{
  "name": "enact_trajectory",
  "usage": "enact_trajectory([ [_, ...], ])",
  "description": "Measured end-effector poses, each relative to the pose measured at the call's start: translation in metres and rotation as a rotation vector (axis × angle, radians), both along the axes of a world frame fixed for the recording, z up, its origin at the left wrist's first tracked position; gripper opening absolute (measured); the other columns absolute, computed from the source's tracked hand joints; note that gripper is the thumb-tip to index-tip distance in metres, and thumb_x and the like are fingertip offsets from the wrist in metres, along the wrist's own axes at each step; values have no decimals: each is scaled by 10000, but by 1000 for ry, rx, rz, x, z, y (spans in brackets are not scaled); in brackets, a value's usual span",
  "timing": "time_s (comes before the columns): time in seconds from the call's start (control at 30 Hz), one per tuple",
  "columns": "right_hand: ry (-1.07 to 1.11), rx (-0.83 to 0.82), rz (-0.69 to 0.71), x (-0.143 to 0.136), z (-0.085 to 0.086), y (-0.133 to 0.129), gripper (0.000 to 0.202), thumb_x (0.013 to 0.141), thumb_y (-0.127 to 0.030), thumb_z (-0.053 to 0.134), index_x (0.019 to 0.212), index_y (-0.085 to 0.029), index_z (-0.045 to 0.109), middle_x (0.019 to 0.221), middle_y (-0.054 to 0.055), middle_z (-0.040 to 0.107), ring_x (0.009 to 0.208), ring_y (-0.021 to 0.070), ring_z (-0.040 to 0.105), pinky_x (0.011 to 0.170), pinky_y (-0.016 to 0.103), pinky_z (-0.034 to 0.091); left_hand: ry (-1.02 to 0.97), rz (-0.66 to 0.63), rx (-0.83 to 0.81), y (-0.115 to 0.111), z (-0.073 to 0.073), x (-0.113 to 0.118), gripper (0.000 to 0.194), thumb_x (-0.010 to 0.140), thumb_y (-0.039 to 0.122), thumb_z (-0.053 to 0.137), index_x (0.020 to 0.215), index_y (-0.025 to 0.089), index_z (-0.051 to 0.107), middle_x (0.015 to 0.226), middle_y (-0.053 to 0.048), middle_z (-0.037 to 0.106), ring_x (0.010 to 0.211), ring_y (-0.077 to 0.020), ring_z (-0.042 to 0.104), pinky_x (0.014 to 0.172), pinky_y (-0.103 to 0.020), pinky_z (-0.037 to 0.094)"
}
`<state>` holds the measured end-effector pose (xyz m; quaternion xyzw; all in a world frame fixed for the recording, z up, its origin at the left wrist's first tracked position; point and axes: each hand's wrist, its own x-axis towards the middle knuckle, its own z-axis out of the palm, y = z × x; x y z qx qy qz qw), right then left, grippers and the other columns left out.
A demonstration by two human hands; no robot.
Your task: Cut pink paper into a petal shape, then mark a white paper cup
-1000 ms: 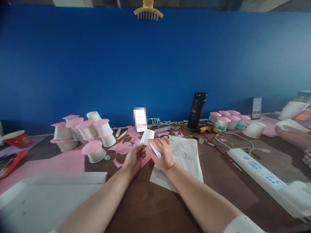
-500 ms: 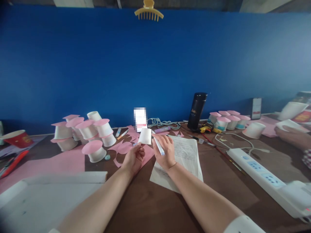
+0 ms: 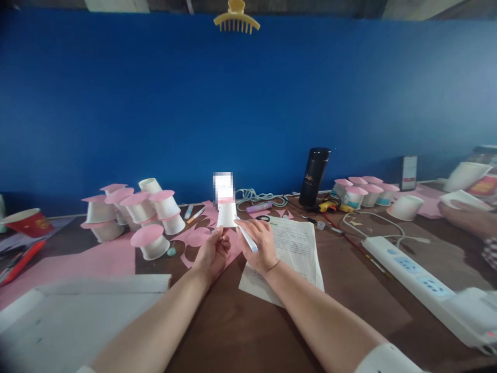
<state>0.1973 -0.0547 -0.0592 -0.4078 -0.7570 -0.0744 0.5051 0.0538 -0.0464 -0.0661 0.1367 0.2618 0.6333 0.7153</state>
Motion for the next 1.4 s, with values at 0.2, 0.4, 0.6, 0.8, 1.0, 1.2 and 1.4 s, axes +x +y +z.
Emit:
enact_trajectory([
  [0.2, 3, -13, 1, 1, -1, 1, 259, 918, -202, 504, 1151, -255, 603, 1050, 32, 701, 952, 188, 620, 899, 374, 409, 42, -13, 45, 1, 0, 1, 46, 799, 109, 644, 825, 117, 608, 850, -47, 638, 541, -28, 514, 485, -124, 450],
  [0.4, -11, -4, 2, 2, 0, 0, 259, 920, -204, 504, 1153, -259, 603, 1063, 32, 704, 966, 190, 623, 897, 378, 409, 57, -27, 56, 0, 0, 2, 87, 772, 119, 677, 833, 118, 615, 869, -51, 647, 537, -23, 506, 483, -123, 441],
  [0.6, -20, 0, -5, 1, -1, 2, 265, 922, -208, 503, 1163, -258, 601, 1061, 30, 704, 970, 186, 625, 893, 373, 415, 69, -30, 67, 0, 0, 2, 117, 740, 127, 713, 803, 127, 614, 792, -26, 626, 536, -31, 511, 481, -129, 438],
  [0.8, -33, 7, 15, 0, -2, 2, 284, 920, -204, 502, 1184, -258, 590, 1069, 37, 702, 994, 195, 623, 905, 382, 413, 56, -19, 49, 0, 1, 3, 129, 725, 116, 720, 796, 126, 612, 787, -29, 630, 540, -34, 509, 491, -135, 440],
  [1.0, -43, 2, 28, -1, -2, 2, 309, 917, -205, 499, 1208, -267, 579, 1074, 33, 696, 997, 189, 624, 908, 374, 415, 65, -23, 60, 0, 0, 3, 104, 733, 104, 705, 792, 112, 619, 792, -40, 635, 548, -32, 512, 496, -131, 435],
  [1.2, -41, 27, -1, 1, 0, 3, 314, 911, -206, 516, 1210, -277, 580, 1043, 17, 706, 977, 175, 635, 910, 360, 412, 92, -23, 71, 0, -1, 3, 120, 734, 134, 718, 817, 115, 633, 828, -51, 652, 550, -32, 506, 482, -126, 435],
  [1.4, -39, 12, 10, 1, 0, 3, 293, 914, -201, 513, 1191, -268, 583, 1047, 25, 707, 968, 183, 633, 902, 369, 410, 85, -19, 69, 1, -2, 3, 118, 744, 140, 710, 832, 111, 637, 827, -51, 652, 555, -32, 509, 491, -128, 444],
])
